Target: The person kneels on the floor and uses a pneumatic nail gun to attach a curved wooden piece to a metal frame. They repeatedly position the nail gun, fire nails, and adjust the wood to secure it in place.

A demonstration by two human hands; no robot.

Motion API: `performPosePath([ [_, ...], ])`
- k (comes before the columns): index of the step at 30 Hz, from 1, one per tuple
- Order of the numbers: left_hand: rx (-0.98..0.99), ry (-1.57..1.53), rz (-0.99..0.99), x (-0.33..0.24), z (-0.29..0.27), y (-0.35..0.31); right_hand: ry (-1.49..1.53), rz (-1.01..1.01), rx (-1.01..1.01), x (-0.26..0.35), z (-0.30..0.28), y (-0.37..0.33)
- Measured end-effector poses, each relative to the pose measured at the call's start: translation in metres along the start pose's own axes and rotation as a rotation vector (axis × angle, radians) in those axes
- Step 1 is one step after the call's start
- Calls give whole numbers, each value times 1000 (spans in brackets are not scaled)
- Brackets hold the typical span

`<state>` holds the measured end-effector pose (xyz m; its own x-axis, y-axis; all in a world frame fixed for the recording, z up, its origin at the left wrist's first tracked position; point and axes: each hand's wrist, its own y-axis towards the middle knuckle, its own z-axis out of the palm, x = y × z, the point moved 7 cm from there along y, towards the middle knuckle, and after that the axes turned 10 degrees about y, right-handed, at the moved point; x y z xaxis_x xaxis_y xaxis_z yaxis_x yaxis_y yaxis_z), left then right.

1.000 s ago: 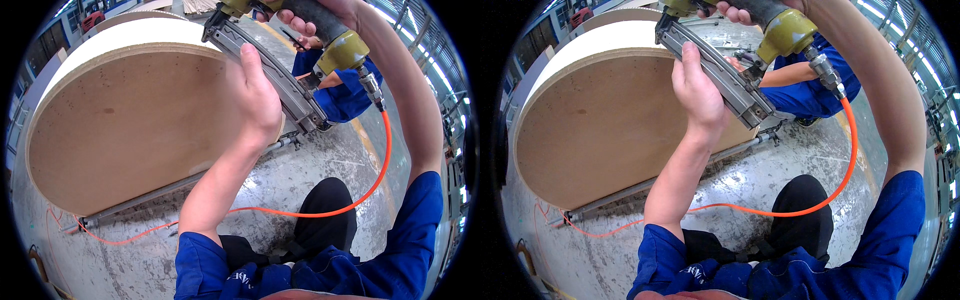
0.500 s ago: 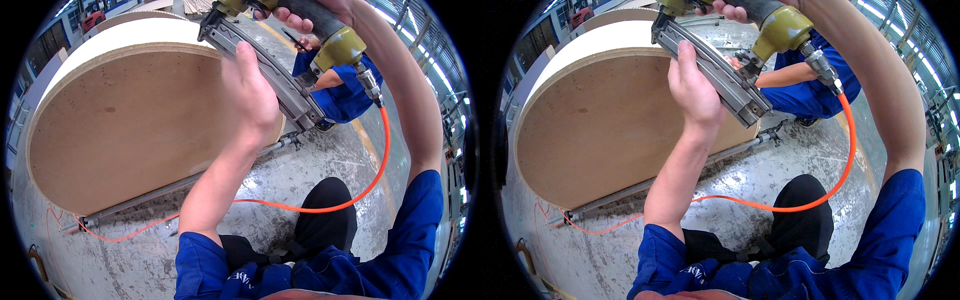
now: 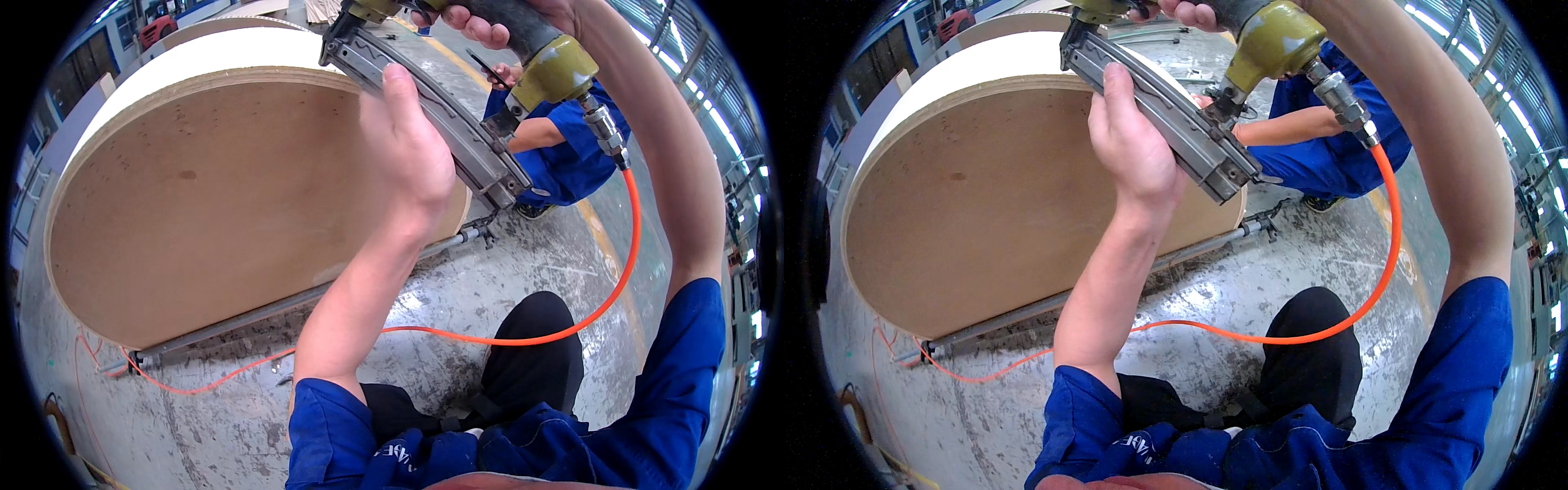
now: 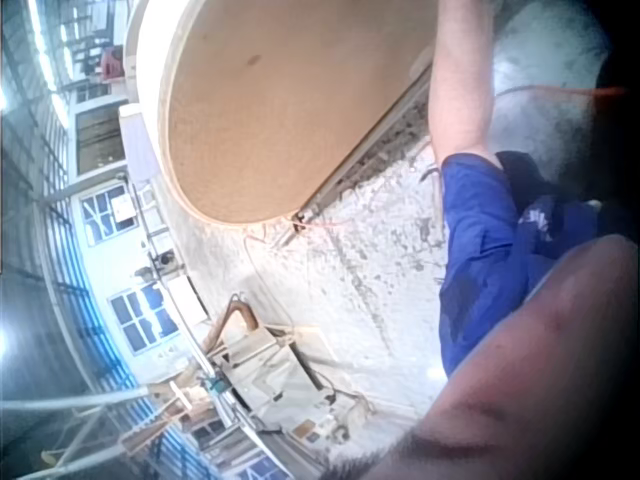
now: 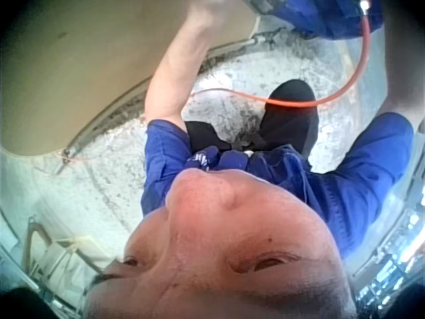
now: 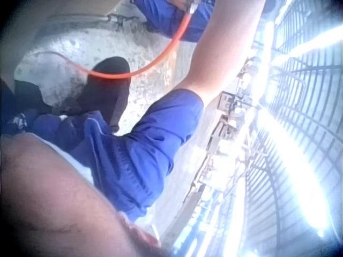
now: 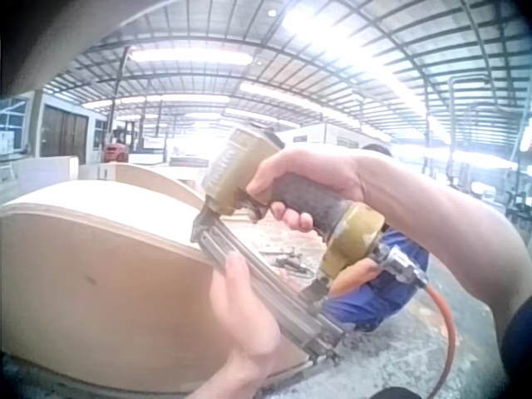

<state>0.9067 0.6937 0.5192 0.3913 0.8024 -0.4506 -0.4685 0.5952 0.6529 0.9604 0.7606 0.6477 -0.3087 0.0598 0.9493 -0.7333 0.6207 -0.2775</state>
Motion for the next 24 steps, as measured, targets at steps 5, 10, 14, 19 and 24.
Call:
performPosePath([
  [5,-65,155,7,-4,-1,1,49,22,-19,5,-2,-3],
  [10,-58,140,139,-14,1,4,56,21,23,8,4,-4],
  [14,-83,-18,79,-21,10,1,13,55,57,10,10,-3],
  [19,-82,106,123,-17,-1,8,-51,46,52,18,13,2],
  [24,-65,76,88,-24,4,4,2,46,34,17,15,1],
])
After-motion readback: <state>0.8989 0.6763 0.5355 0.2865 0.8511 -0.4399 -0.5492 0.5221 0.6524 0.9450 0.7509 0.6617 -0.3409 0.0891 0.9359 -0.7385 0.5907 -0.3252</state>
